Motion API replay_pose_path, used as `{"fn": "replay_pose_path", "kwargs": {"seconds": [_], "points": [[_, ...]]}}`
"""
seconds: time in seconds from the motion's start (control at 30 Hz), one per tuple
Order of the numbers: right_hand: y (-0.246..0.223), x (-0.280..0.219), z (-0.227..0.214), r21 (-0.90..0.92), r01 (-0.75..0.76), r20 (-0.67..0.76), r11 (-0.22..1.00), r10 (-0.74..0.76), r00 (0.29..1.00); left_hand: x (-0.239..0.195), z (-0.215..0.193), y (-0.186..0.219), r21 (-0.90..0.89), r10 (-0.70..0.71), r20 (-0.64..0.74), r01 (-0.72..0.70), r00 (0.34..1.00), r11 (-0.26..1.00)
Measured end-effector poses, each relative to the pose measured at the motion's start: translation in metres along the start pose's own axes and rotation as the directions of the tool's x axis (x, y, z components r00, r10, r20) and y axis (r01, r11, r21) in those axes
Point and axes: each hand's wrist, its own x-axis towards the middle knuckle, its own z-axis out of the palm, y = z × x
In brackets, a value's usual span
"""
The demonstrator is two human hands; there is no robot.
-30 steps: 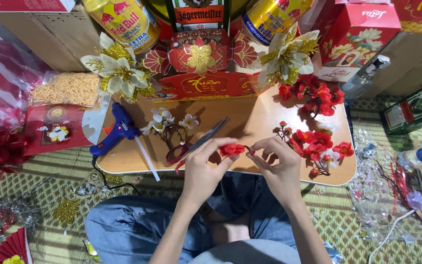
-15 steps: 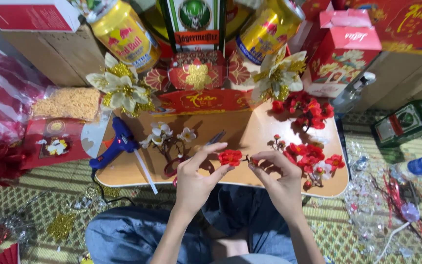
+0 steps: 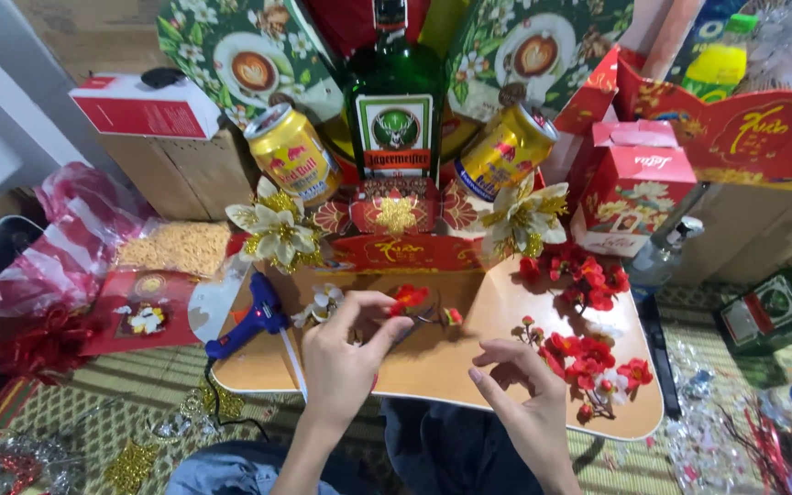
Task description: Assembling decorative flower branches by attaching small artificial flowers to a stem for a gift display.
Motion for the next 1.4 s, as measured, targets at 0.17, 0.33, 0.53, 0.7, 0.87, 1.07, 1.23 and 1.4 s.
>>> {"fn": "replay_pose_path", "kwargs": {"seconds": [0.17, 0.33, 0.53, 0.7, 0.87, 1.07, 1.23, 1.4], "points": [[0.005, 0.000, -0.004, 0.042, -0.031, -0.015, 0.999, 0.032, 0.999, 0.022, -0.019, 0.013, 0.062, 0.088, -0.102, -0.082, 0.991, 0.995], [0.013, 0.003, -0.007, -0.001, -0.134, -0.091, 0.991, 0.133, 0.987, 0.049, -0.037, 0.026, -0.001, 0.160, -0.193, -0.163, 0.968, 0.987], [0.032, 0.007, -0.016, 0.022, -0.176, -0.059, 0.984, 0.177, 0.983, 0.080, -0.058, 0.041, 0.185, 0.361, -0.266, -0.320, 0.894, 0.929], [0.072, 0.009, -0.026, 0.179, -0.113, 0.013, 0.977, 0.113, 0.994, 0.119, -0.069, 0.045, 0.326, 0.495, -0.231, -0.412, 0.838, 0.851], [0.082, 0.009, -0.032, 0.258, -0.074, 0.055, 0.963, 0.062, 0.997, 0.164, -0.074, 0.038, 0.456, 0.548, -0.186, -0.422, 0.816, 0.783], [0.079, 0.009, -0.037, 0.216, -0.034, 0.036, 0.976, 0.027, 0.999, 0.198, -0.081, 0.038, 0.424, 0.470, -0.169, -0.367, 0.866, 0.828], [0.090, 0.012, -0.042, 0.177, -0.075, -0.013, 0.981, 0.079, 0.997, 0.216, -0.086, 0.035, 0.395, 0.438, -0.080, -0.375, 0.895, 0.838], [0.079, 0.009, -0.037, 0.107, -0.131, -0.068, 0.986, 0.139, 0.988, 0.230, -0.085, 0.030, 0.480, 0.462, -0.040, -0.389, 0.886, 0.786]]}}
